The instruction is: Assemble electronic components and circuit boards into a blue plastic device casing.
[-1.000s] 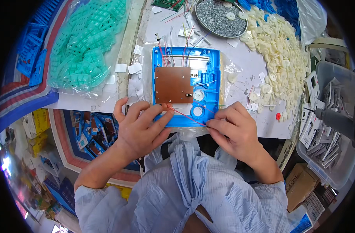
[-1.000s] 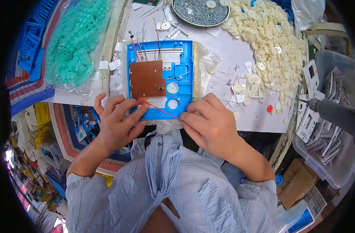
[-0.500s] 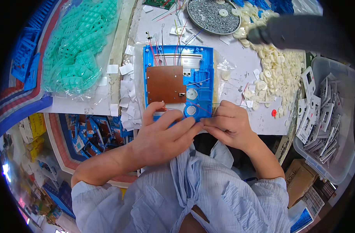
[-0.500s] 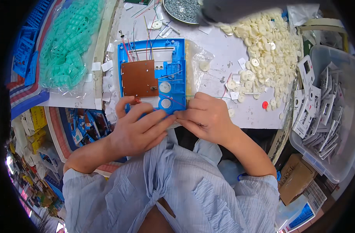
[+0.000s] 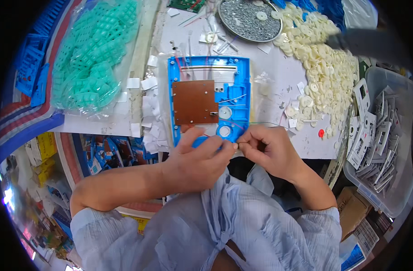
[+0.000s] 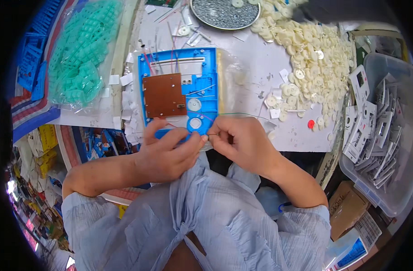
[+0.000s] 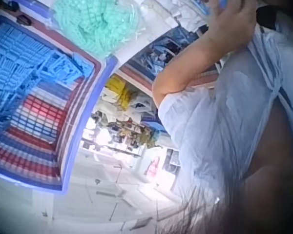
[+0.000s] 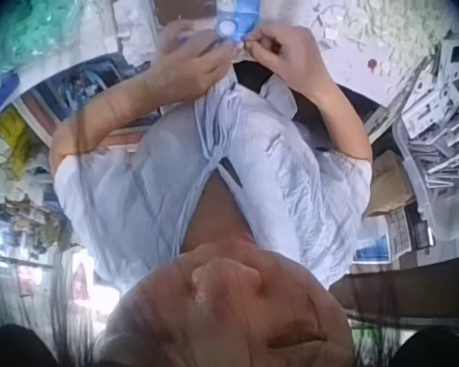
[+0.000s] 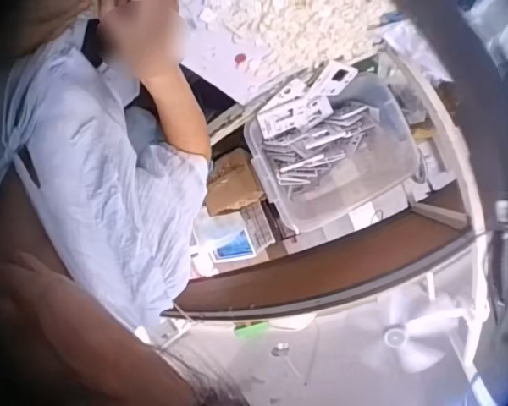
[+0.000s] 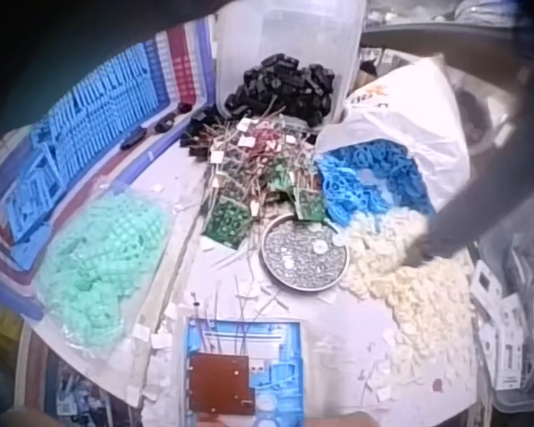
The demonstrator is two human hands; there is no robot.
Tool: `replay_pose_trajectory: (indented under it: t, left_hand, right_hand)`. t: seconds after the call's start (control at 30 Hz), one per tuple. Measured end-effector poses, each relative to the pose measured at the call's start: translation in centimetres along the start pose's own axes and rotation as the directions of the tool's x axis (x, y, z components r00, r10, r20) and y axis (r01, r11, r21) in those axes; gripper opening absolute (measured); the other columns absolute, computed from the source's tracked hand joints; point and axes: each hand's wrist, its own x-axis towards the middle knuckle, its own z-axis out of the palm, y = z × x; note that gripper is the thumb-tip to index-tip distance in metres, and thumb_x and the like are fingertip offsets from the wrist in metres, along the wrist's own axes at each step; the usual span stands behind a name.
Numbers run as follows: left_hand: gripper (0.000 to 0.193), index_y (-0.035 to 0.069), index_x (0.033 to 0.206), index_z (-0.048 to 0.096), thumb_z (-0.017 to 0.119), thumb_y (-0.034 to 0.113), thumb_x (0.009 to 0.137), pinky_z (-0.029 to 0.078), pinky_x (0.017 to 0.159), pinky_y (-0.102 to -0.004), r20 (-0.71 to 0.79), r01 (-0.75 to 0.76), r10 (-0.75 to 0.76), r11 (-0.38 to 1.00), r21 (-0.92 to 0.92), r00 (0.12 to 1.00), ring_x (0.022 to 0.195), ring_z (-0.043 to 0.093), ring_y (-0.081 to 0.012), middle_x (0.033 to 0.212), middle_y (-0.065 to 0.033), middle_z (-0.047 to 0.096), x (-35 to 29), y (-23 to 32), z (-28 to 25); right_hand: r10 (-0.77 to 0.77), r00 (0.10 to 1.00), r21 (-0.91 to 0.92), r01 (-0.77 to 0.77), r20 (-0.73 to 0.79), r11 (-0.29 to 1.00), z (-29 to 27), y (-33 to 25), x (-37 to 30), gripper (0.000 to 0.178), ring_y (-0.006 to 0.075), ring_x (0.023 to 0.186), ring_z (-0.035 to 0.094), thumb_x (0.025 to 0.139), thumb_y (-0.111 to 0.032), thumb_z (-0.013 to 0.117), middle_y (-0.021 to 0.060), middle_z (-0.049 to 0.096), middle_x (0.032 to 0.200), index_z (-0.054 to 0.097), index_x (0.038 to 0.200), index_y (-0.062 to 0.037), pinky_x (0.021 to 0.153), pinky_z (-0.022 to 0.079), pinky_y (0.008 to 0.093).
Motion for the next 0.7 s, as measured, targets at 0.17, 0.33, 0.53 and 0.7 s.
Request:
replay_pose_trajectory:
  t: [0.17, 0.33, 0.53, 0.7]
  left_hand:
    - [0.024, 0.002, 0.092, 0.073, 0.066, 0.016, 0.075, 0.039, 0.093, -0.0445, 0.155, -0.108, 0.093, 0.99, 0.09, 0.983, 0.098, 0.058, -0.0198, 0.101, -0.0038, 0.063, 1.2, 0.3, -1.3]
    - [0.028, 0.01, 0.104, 0.074, 0.073, 0.016, 0.077, 0.039, 0.091, -0.0465, 0.178, 0.107, -0.087, 0.988, -0.107, 0.98, 0.095, 0.059, -0.0187, 0.099, 0.0003, 0.063, 1.9, -1.0, -1.6]
    - [0.024, 0.012, 0.103, 0.07, 0.074, 0.017, 0.08, 0.036, 0.094, -0.0484, -0.071, 0.429, -0.432, 0.902, -0.053, 0.899, 0.098, 0.06, -0.0239, 0.098, -0.0035, 0.063, 2.4, -5.6, -2.6]
    - [0.026, 0.01, 0.106, 0.07, 0.074, 0.025, 0.085, 0.037, 0.094, -0.0473, -0.289, 0.651, -0.634, 0.758, -0.045, 0.718, 0.107, 0.06, -0.0278, 0.106, -0.0076, 0.066, 2.8, -11.2, -2.7]
  right_hand:
    - [-0.018, 0.999, -0.156, 0.022, 0.028, 0.987, -0.3, -1.0, 0.3, 0.008, 0.0254, 0.056, 0.063, 0.089, -0.009, 0.07, 0.0105, 0.061, 0.064, 0.068, 0.096, -0.0062, 0.054, 0.047, 0.0377]
    - [-0.34, 0.918, -0.344, 0.258, -0.204, 0.903, -1.7, -3.3, 3.7, 0.011, 0.0285, 0.064, 0.065, 0.088, -0.014, 0.072, 0.0106, 0.064, 0.07, 0.07, 0.095, -0.0054, 0.06, 0.049, 0.0391]
    - [-0.65, 0.706, -0.801, 0.201, -0.281, 0.564, -1.6, -3.7, 13.3, 0.031, 0.035, 0.081, 0.062, 0.083, -0.034, 0.08, 0.0153, 0.066, 0.078, 0.076, 0.084, -0.0028, 0.075, 0.05, 0.0462]
    - [-0.619, 0.726, -0.567, 0.387, -0.299, 0.727, -0.2, -4.1, 13.4, 0.013, 0.0313, 0.084, 0.062, 0.081, -0.02, 0.078, 0.0081, 0.069, 0.081, 0.078, 0.085, -0.0084, 0.075, 0.048, 0.0441]
